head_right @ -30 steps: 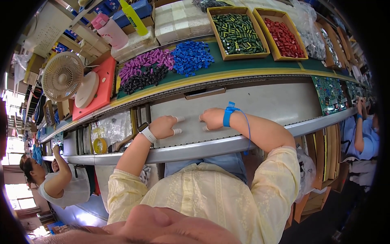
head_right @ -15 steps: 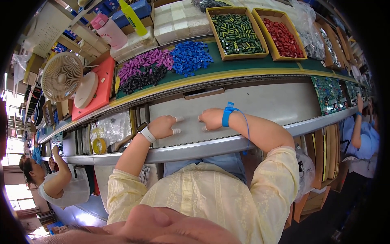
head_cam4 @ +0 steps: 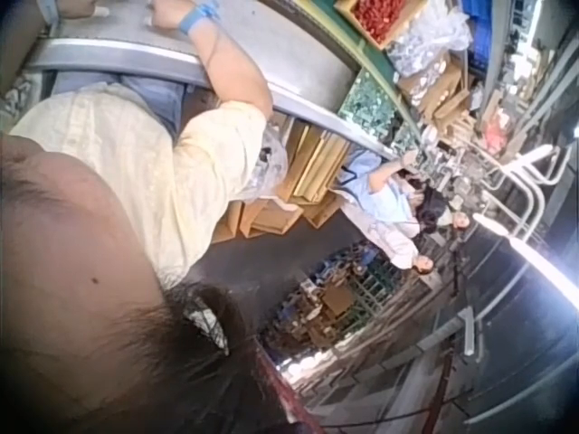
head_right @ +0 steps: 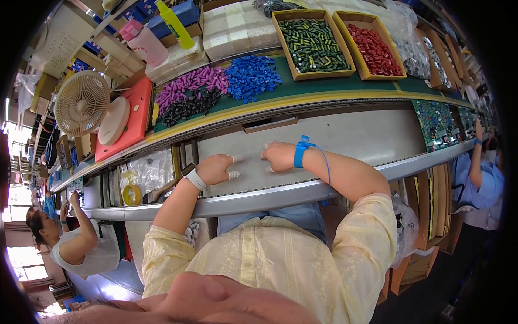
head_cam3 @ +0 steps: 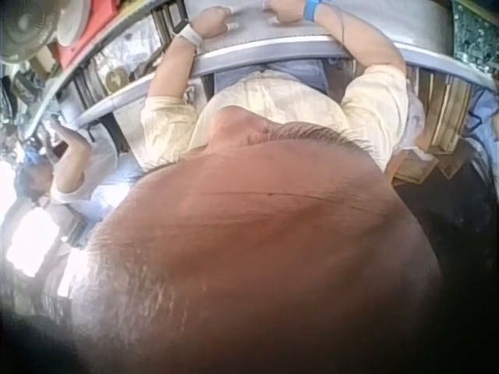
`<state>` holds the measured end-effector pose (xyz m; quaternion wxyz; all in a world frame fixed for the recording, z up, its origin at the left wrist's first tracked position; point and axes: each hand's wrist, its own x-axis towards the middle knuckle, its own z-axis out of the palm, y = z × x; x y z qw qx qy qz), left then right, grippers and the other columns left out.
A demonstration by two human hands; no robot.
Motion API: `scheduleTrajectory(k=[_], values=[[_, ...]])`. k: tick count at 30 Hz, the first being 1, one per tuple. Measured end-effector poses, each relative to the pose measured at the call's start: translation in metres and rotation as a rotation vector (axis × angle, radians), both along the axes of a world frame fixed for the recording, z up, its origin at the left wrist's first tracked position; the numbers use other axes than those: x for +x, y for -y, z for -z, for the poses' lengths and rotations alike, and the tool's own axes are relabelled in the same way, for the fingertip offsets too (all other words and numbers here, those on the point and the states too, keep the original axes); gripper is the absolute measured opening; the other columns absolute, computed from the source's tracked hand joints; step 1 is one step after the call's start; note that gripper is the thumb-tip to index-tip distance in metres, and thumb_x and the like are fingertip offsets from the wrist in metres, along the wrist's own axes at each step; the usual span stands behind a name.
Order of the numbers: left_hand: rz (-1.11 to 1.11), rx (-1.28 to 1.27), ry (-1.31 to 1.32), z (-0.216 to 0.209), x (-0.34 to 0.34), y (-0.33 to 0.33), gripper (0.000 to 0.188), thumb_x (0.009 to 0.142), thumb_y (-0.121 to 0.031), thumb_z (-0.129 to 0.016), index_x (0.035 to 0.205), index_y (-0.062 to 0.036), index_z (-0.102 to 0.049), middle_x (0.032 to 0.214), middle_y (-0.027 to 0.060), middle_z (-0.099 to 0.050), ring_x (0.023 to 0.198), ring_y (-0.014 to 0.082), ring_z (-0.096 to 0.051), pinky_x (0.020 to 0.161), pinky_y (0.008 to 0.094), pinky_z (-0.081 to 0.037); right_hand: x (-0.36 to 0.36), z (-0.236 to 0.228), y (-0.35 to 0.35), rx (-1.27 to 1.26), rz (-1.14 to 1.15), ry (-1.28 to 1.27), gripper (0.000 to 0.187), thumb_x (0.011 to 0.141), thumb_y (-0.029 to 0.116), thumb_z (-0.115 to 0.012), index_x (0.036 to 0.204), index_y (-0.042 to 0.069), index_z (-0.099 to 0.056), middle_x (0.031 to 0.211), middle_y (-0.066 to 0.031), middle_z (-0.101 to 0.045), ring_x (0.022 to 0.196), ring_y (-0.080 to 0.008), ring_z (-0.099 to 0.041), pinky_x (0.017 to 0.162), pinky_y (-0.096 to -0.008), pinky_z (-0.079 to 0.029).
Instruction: The person assembles circuit boards on an assembly line by taking electronic components from trays and bags, inserting them into each board by hand, and sliding the boards down the conveyor.
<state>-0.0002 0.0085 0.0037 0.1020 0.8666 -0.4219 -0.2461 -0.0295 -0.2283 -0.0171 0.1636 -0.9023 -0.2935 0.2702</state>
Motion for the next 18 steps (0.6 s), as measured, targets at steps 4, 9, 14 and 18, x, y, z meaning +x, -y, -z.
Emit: scheduleTrajectory(k=[4,9,14,18], values=[[-0.008,0.004,-0.009,-0.002,0.000,0.001,0.049,0.079,-0.032,-0.060,0.122,-0.0109,-0.050,0.092,0.0200,-0.061,0.087,0.0352,-0.057,0.078,0.0424,-0.045,0.003,0.010,0.001,0.004,0.002,0.075,0.043,0.075,0.029,-0.064,0.108,0.002,-0.057,0.110,-0.0186,-0.051,0.107,-0.0347,-0.046,0.091,-0.0414,-0.040],[-0.012,0.005,-0.006,-0.003,-0.001,0.001,0.048,0.079,-0.032,-0.060,0.121,-0.0110,-0.050,0.092,0.0197,-0.061,0.087,0.0352,-0.057,0.078,0.0422,-0.045,0.011,0.014,0.004,0.062,0.030,0.121,0.045,0.074,0.029,-0.064,0.109,0.002,-0.056,0.111,-0.0187,-0.050,0.107,-0.0356,-0.046,0.091,-0.0426,-0.040],[-0.008,0.008,-0.009,-0.001,0.000,0.001,0.048,0.080,-0.032,-0.059,0.122,-0.0111,-0.050,0.091,0.0199,-0.061,0.087,0.0351,-0.057,0.077,0.0423,-0.045,0.018,0.017,0.006,0.119,0.218,0.227,0.053,0.074,0.029,-0.065,0.119,0.005,-0.050,0.119,-0.0202,-0.046,0.110,-0.0378,-0.043,0.095,-0.0430,-0.035],[-0.003,0.040,-0.012,-0.004,0.000,0.002,0.048,0.079,-0.031,-0.059,0.121,-0.0111,-0.050,0.092,0.0201,-0.060,0.087,0.0352,-0.057,0.077,0.0425,-0.045,0.020,0.013,0.004,0.110,0.270,0.111,0.060,0.076,0.029,-0.065,0.126,0.006,-0.042,0.130,-0.0216,-0.038,0.120,-0.0389,-0.034,0.102,-0.0424,-0.029]])
